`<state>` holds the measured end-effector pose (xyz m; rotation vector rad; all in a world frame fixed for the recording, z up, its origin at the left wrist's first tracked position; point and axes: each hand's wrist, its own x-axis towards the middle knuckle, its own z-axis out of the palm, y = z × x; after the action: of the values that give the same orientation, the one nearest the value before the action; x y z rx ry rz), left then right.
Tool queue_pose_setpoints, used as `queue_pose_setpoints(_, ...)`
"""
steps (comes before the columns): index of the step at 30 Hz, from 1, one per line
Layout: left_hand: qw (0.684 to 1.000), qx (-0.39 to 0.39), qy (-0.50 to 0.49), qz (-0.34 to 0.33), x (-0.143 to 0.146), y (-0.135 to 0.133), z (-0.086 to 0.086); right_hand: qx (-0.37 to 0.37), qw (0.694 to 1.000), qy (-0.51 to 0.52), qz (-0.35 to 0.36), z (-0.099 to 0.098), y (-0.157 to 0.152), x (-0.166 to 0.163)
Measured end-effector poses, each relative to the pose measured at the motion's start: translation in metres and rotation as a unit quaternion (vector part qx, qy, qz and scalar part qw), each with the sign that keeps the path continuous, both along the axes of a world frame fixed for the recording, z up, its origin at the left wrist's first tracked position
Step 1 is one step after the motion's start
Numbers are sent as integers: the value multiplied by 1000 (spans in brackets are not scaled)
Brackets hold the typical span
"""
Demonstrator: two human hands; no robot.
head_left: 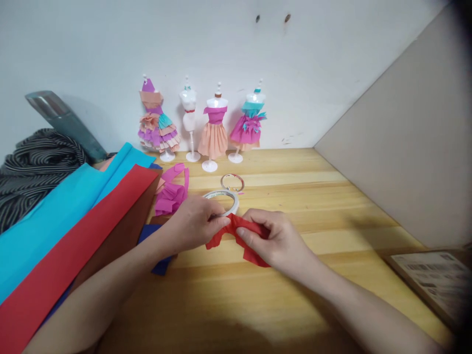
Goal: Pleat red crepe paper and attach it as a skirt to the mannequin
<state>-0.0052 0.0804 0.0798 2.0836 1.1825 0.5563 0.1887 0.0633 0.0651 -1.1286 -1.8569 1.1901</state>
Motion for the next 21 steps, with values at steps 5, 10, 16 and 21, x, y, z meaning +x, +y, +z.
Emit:
queue_pose_setpoints(5,1000,9,10,-3,-2,0,0,23,998,-45,-22,-3,5,1)
queue_pose_setpoints(10,999,19,49,-4,0,1,-1,61,997,-53,13,-6,3,0)
queue_pose_setpoints(16,998,-10,66,-15,1,1,3,169,978,-108,48,-3,-4,1)
queue_pose_setpoints(21,997,-9,80,-18,1,1,4,247,959,-126,53,-5,-6,1)
